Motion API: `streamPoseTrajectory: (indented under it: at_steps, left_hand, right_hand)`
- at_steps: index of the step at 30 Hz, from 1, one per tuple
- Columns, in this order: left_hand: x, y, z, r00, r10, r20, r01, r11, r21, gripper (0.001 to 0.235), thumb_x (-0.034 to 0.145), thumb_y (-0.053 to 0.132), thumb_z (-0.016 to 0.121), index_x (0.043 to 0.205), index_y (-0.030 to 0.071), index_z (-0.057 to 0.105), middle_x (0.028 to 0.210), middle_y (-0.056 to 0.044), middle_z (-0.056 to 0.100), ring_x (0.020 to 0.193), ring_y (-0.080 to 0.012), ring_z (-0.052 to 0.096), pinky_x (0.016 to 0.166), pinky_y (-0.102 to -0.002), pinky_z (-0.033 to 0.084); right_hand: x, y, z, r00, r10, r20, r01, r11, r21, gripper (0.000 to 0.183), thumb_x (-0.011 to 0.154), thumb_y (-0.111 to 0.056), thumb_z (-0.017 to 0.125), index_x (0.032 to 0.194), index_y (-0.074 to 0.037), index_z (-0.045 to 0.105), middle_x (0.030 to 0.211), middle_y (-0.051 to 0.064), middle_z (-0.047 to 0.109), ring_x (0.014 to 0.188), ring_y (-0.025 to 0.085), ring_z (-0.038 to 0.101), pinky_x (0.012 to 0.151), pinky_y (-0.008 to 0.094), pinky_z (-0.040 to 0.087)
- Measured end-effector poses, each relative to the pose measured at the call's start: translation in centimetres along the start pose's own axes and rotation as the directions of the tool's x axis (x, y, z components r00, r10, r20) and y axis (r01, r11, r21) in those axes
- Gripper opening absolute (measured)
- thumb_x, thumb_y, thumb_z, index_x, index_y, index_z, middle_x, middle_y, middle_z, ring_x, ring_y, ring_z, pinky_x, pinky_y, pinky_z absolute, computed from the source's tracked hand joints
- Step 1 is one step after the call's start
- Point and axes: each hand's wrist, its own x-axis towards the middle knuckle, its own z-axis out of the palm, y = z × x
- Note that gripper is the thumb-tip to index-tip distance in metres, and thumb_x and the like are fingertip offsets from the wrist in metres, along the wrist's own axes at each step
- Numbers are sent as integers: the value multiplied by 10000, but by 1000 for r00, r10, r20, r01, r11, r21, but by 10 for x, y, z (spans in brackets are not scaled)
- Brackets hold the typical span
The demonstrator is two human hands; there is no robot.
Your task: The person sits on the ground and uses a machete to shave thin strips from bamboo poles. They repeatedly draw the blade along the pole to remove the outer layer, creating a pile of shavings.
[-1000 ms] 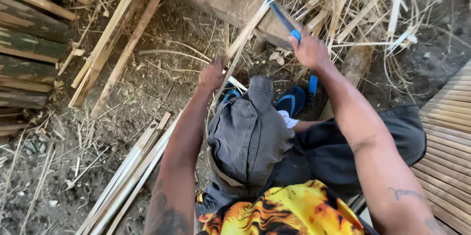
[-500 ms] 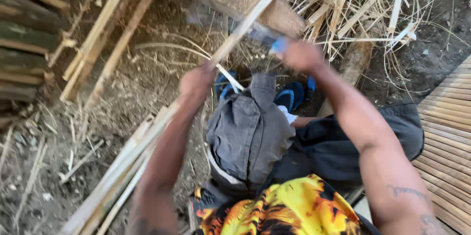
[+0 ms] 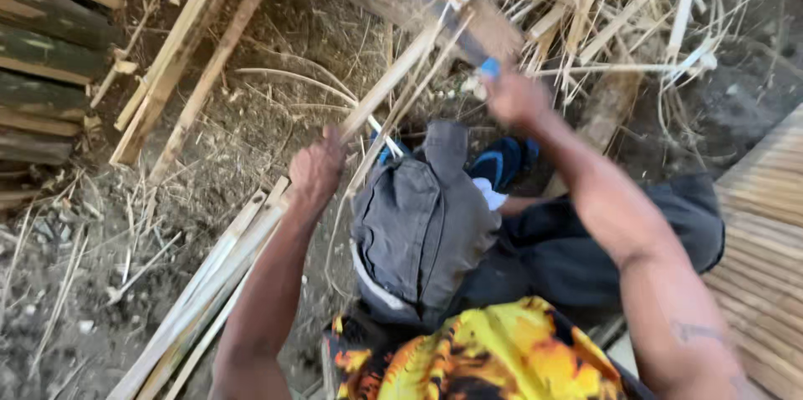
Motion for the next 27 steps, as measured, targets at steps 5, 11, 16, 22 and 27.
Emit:
streamPoseTrajectory:
  at_steps: [5,11,16,22,27]
  left_hand:
    - [7,-15,31,998,61,-12,-60,994,91,362,1115,356,371,1317,61,428,832,-228,726,633,-372,701,491,-489,568]
    - [6,-41,31,999,-6,-46,8,999,36,446,1073,458,427,1287,67,432,1000,-255,656,541,-310,671,397,-427,575]
    - [7,-36,36,995,-62,82,58,997,48,363,1125,259,362,1431,67,396,775,-181,728,528,-270,675,412,-399,576]
    - [-71,-152,35,979,38,-202,-8,989,147,303,1012,405,526,1110,118,532,845,-166,711,641,-339,689,532,-493,561]
    - [-55,-147,60,983,-183,30,180,980,80,354,1074,465,480,1151,122,519,881,-168,738,719,-359,753,633,-505,607]
  right_hand:
    - [-8,43,2,996,68,-58,-67,998,4,518,1070,-549,493,1176,-81,688,1071,258,726,983,452,706,867,564,549]
    - [-5,8,-45,978,86,-190,-37,968,247,478,1039,-494,449,1250,-102,623,1000,279,719,897,503,680,755,617,527]
    - [-32,-51,-25,977,-184,106,168,975,142,493,891,-515,564,1187,-122,593,955,266,726,902,470,693,811,574,531]
    - [-8,86,-79,928,281,-246,-227,947,226,502,1107,-538,502,1202,-73,665,1003,274,711,977,484,672,861,583,510]
    - [-5,68,-21,957,152,-248,-90,965,246,512,1051,-546,518,1164,-60,635,975,278,713,934,506,680,831,595,524]
